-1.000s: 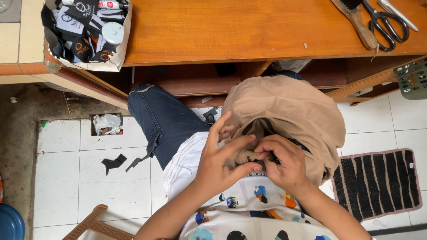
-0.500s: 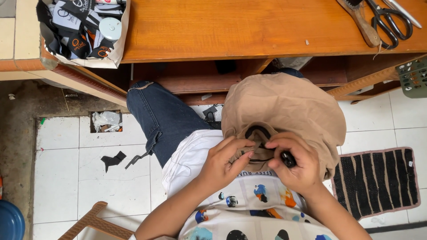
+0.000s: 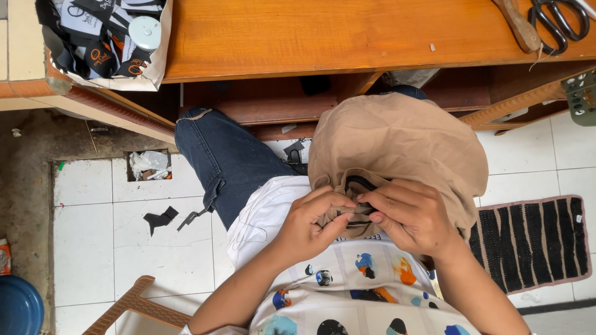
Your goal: The person holds a beige garment and uses a small blade to cut off fabric tags and threads from the waistband and interior seams. The person repeatedly repositions the garment to access different tag locations and continues trimming until the end of the clip.
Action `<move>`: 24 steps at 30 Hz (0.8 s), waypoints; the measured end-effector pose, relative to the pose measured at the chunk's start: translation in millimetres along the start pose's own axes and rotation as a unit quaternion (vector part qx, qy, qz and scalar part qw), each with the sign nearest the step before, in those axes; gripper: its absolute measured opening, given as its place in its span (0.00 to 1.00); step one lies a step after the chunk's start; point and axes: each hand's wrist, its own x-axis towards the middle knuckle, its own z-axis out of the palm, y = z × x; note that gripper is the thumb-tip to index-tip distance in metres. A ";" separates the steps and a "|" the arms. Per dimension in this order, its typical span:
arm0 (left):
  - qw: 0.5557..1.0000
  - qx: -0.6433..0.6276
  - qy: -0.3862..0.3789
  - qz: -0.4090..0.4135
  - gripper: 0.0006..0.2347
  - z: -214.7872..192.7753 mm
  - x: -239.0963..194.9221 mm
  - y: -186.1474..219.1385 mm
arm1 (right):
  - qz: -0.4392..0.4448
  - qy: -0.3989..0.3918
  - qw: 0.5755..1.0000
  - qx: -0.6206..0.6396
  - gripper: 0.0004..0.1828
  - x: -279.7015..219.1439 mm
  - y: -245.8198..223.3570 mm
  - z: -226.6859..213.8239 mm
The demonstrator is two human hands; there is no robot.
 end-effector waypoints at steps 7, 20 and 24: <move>1.000 -0.010 -0.022 -0.011 0.04 -1.6 1.5 -0.9 | -0.009 -0.029 0.999 0.011 0.10 -4.4 6.5 2.5; 0.999 0.005 -0.037 -0.016 0.03 -1.8 0.8 -2.7 | 0.005 -0.046 0.999 0.012 0.12 -12.0 11.6 5.5; 0.999 0.008 -0.031 -0.017 0.03 -1.0 -0.2 -3.1 | 0.003 -0.036 0.999 0.006 0.11 -12.8 11.6 6.6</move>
